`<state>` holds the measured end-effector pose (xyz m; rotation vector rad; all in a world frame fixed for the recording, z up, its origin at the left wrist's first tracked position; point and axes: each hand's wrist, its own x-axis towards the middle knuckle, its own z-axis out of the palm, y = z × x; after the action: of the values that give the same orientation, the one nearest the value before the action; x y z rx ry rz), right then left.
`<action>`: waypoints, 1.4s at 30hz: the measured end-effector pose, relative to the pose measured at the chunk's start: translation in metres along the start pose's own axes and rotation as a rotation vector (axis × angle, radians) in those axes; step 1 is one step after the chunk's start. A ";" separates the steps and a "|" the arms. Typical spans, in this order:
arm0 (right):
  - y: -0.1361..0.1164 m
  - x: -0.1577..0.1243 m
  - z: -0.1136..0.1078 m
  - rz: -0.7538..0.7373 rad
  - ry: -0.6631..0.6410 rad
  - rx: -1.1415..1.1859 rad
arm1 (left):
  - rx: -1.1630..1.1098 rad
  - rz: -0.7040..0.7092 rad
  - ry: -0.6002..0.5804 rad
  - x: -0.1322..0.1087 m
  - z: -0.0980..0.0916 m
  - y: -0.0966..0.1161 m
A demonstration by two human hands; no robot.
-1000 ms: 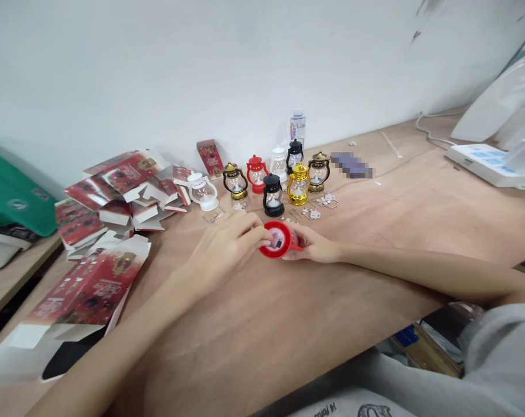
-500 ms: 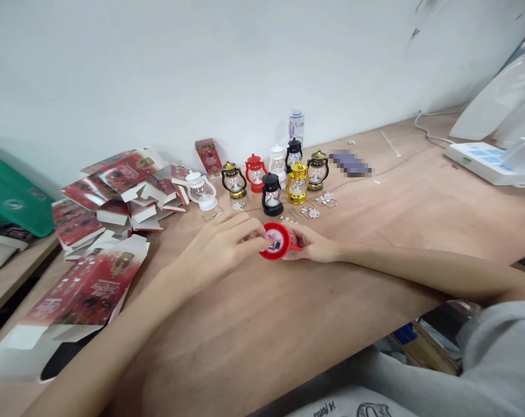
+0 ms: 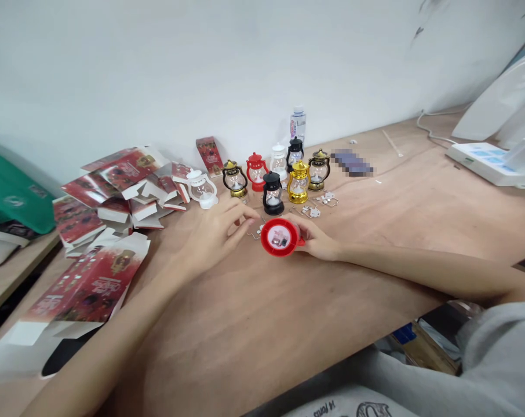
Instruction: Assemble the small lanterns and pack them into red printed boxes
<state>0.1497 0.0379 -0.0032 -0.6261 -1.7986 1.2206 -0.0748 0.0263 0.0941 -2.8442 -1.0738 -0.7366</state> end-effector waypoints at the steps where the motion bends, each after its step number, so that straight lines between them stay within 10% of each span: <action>1: 0.001 0.000 0.000 0.006 0.037 0.005 | -0.010 -0.046 -0.032 0.000 0.008 -0.005; 10: 0.007 0.003 0.000 0.028 0.114 0.026 | -0.010 -0.178 -0.125 -0.019 0.084 -0.040; 42: 0.009 0.004 -0.001 0.062 0.096 0.076 | -0.024 -0.064 -0.243 -0.013 0.068 -0.058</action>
<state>0.1482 0.0451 -0.0102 -0.6893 -1.6564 1.2724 -0.0906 0.0743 0.0193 -2.9909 -1.1954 -0.4158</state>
